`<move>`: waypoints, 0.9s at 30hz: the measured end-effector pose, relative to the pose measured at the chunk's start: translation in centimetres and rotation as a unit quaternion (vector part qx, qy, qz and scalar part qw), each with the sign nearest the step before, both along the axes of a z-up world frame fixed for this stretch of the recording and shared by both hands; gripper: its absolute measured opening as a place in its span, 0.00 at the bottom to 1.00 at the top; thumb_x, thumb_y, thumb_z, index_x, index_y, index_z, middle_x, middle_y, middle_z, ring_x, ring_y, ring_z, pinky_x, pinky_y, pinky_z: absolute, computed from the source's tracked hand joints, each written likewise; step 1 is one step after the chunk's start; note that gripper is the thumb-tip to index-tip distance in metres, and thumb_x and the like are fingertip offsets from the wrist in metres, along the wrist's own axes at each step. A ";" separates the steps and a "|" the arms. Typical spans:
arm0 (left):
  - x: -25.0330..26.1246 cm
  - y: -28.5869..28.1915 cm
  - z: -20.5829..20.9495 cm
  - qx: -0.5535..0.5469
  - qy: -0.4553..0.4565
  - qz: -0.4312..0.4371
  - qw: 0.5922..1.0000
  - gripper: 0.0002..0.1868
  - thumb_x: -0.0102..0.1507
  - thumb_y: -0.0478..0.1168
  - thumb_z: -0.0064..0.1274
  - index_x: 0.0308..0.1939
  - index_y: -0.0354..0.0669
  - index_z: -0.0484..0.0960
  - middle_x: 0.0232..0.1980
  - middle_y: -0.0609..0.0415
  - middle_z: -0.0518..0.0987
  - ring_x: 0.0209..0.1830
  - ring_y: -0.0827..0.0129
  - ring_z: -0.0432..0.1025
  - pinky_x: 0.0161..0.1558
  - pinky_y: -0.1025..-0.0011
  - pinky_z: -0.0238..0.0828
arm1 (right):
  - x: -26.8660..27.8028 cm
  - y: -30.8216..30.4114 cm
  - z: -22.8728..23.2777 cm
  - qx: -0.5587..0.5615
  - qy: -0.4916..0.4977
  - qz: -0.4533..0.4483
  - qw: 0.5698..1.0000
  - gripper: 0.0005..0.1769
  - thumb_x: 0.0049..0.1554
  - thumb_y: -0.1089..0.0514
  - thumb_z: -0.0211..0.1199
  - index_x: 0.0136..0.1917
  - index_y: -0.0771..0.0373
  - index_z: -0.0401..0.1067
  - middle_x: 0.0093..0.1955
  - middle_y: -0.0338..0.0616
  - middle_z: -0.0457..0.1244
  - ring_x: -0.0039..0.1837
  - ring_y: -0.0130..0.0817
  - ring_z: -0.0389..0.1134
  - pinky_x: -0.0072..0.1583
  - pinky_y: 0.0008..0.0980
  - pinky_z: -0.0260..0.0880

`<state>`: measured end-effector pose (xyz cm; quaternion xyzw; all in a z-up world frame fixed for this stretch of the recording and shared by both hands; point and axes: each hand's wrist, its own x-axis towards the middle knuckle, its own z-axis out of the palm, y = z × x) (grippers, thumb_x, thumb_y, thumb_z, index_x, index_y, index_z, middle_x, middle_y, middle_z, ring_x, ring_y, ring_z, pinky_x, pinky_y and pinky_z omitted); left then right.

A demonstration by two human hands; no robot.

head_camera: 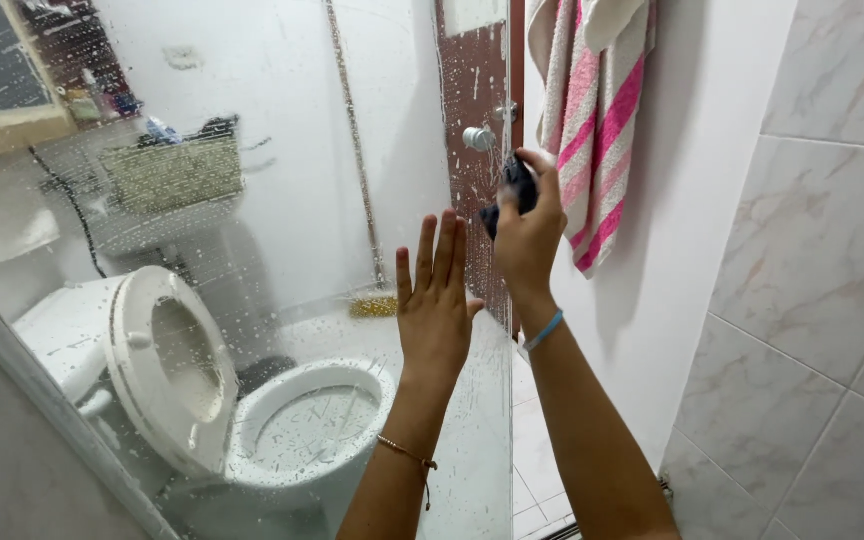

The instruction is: Cleaning the glass door and track of a shower.

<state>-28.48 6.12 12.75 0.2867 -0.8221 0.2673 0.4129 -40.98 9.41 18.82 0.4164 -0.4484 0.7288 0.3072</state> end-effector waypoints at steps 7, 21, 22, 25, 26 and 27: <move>0.0 0.4 0.1 0.027 -0.009 -0.015 0.999 0.65 0.53 0.64 0.60 0.83 0.53 0.35 0.86 0.62 0.33 0.85 0.71 0.27 0.80 0.57 0.15 | -2.2 -1.0 5.3 0.020 -0.116 0.108 0.987 0.12 0.63 0.62 0.56 0.60 0.65 0.71 0.51 0.47 0.68 0.48 0.34 0.72 0.48 0.32 0.76; 1.7 -1.7 -5.3 0.004 -0.010 0.014 1.000 0.62 0.58 0.62 0.59 0.84 0.49 0.37 0.87 0.61 0.36 0.86 0.69 0.29 0.80 0.56 0.14 | -0.7 -1.5 -11.8 0.108 -0.113 0.039 0.987 0.18 0.68 0.48 0.54 0.53 0.65 0.71 0.40 0.42 0.67 0.43 0.28 0.68 0.46 0.30 0.69; 2.0 -2.0 -6.1 0.008 -0.014 0.015 1.000 0.62 0.58 0.62 0.59 0.84 0.49 0.37 0.87 0.61 0.36 0.86 0.69 0.29 0.80 0.56 0.14 | -0.6 -1.7 -13.3 0.113 -0.117 0.040 0.986 0.18 0.68 0.48 0.54 0.53 0.65 0.71 0.40 0.42 0.67 0.43 0.28 0.68 0.46 0.30 0.69; 2.9 -2.4 -8.6 0.036 -0.013 0.007 0.999 0.61 0.58 0.62 0.60 0.84 0.50 0.37 0.87 0.61 0.36 0.86 0.68 0.29 0.80 0.56 0.13 | -0.2 -2.1 -18.4 0.140 -0.146 0.037 0.979 0.19 0.70 0.46 0.51 0.53 0.64 0.70 0.39 0.39 0.66 0.42 0.26 0.66 0.45 0.29 0.68; 3.3 -2.6 -9.3 0.031 -0.014 0.019 0.999 0.62 0.58 0.62 0.60 0.84 0.52 0.37 0.87 0.62 0.35 0.86 0.69 0.29 0.81 0.56 0.13 | 0.0 -2.3 -20.1 0.152 -0.165 0.034 0.974 0.20 0.70 0.45 0.50 0.53 0.64 0.70 0.39 0.39 0.65 0.41 0.26 0.65 0.45 0.29 0.67; 3.6 -2.6 -10.1 0.026 -0.014 0.031 0.999 0.62 0.58 0.63 0.61 0.84 0.53 0.37 0.87 0.63 0.35 0.86 0.69 0.29 0.81 0.56 0.13 | 0.0 -2.5 -21.8 0.164 -0.184 0.031 0.969 0.21 0.70 0.44 0.49 0.53 0.64 0.70 0.38 0.39 0.64 0.41 0.26 0.63 0.45 0.29 0.65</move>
